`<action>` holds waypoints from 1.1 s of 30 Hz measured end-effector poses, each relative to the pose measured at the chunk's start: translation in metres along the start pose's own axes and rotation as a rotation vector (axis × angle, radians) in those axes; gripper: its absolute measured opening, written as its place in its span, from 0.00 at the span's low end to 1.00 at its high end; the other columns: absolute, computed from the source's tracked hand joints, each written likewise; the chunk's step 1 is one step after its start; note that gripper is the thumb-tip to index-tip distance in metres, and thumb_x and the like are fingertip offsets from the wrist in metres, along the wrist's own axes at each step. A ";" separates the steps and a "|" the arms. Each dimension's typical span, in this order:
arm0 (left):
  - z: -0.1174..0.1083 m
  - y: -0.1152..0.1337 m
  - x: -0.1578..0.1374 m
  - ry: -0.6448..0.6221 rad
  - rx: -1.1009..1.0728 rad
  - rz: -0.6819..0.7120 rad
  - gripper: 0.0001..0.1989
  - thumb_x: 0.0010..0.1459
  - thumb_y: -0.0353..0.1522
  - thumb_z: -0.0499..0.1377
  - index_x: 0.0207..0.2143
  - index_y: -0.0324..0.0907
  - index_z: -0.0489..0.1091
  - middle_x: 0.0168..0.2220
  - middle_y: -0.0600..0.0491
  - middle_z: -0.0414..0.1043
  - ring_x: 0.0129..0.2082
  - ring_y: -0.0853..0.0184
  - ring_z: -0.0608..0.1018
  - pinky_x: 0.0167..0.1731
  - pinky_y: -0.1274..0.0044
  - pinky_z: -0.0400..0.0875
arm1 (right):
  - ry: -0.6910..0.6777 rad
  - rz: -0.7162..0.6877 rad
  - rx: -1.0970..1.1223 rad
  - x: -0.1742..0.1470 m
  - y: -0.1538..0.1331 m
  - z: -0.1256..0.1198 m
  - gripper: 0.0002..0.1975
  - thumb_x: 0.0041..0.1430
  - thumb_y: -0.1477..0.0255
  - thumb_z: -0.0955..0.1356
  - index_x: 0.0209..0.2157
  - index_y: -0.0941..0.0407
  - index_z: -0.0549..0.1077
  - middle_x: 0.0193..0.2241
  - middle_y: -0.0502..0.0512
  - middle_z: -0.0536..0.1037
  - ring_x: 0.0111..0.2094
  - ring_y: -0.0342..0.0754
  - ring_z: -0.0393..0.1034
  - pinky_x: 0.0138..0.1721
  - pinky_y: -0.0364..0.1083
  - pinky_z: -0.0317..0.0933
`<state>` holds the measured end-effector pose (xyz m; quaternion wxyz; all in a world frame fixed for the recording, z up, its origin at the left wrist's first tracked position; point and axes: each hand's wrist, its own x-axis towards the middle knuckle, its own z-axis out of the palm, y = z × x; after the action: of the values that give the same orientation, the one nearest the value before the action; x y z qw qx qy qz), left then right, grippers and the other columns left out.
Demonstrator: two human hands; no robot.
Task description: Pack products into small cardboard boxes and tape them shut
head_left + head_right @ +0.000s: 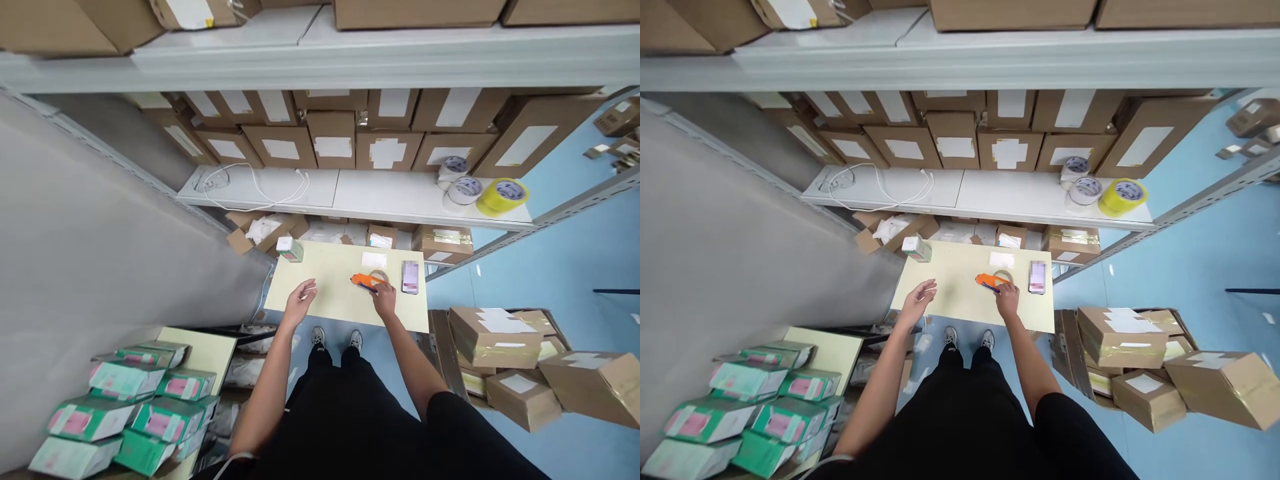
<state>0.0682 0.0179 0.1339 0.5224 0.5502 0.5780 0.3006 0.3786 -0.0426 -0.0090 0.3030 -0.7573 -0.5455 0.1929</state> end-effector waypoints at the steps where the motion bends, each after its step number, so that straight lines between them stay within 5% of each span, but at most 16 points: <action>1: -0.002 -0.004 -0.003 0.023 -0.019 -0.003 0.29 0.56 0.48 0.65 0.56 0.43 0.75 0.54 0.41 0.79 0.52 0.56 0.81 0.52 0.66 0.76 | -0.023 0.022 0.000 -0.007 0.011 0.004 0.03 0.58 0.73 0.70 0.33 0.53 0.79 0.38 0.60 0.82 0.53 0.62 0.72 0.56 0.59 0.58; 9: -0.027 -0.027 -0.035 0.090 -0.073 -0.062 0.32 0.56 0.51 0.64 0.57 0.41 0.74 0.53 0.42 0.79 0.49 0.57 0.83 0.52 0.65 0.76 | -0.102 0.246 0.066 -0.057 0.076 0.007 0.05 0.48 0.75 0.72 0.30 0.54 0.78 0.37 0.63 0.83 0.54 0.68 0.72 0.60 0.67 0.55; 15: -0.042 -0.034 -0.074 0.097 -0.110 -0.050 0.33 0.56 0.52 0.64 0.57 0.41 0.74 0.53 0.41 0.79 0.51 0.56 0.82 0.52 0.65 0.75 | -0.135 0.249 -0.077 -0.070 0.065 0.001 0.17 0.46 0.76 0.69 0.41 0.54 0.81 0.45 0.61 0.82 0.57 0.63 0.70 0.63 0.62 0.56; 19: -0.057 -0.038 -0.110 0.130 -0.174 0.026 0.30 0.58 0.49 0.65 0.56 0.40 0.74 0.54 0.40 0.78 0.56 0.55 0.79 0.56 0.64 0.74 | -0.087 0.204 -0.214 -0.083 0.023 -0.001 0.25 0.55 0.74 0.67 0.54 0.59 0.77 0.55 0.66 0.78 0.61 0.63 0.67 0.61 0.60 0.60; 26: -0.097 -0.058 -0.206 0.222 -0.202 0.156 0.29 0.61 0.47 0.64 0.59 0.41 0.73 0.56 0.41 0.77 0.56 0.56 0.79 0.57 0.64 0.74 | 0.043 -0.160 -0.010 -0.136 -0.093 0.010 0.27 0.63 0.65 0.65 0.60 0.62 0.72 0.55 0.69 0.78 0.59 0.61 0.69 0.64 0.60 0.61; 33: -0.146 -0.086 -0.308 0.426 -0.253 0.161 0.26 0.63 0.44 0.63 0.60 0.42 0.73 0.60 0.42 0.75 0.57 0.57 0.78 0.55 0.66 0.76 | -0.101 -0.511 0.155 -0.181 -0.217 0.045 0.30 0.65 0.59 0.66 0.63 0.58 0.70 0.60 0.67 0.75 0.62 0.60 0.66 0.67 0.63 0.58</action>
<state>-0.1427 -0.2597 0.1787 0.4282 0.4491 0.5868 0.5202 0.1367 -0.1545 0.0957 0.3713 -0.5591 -0.7168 0.1890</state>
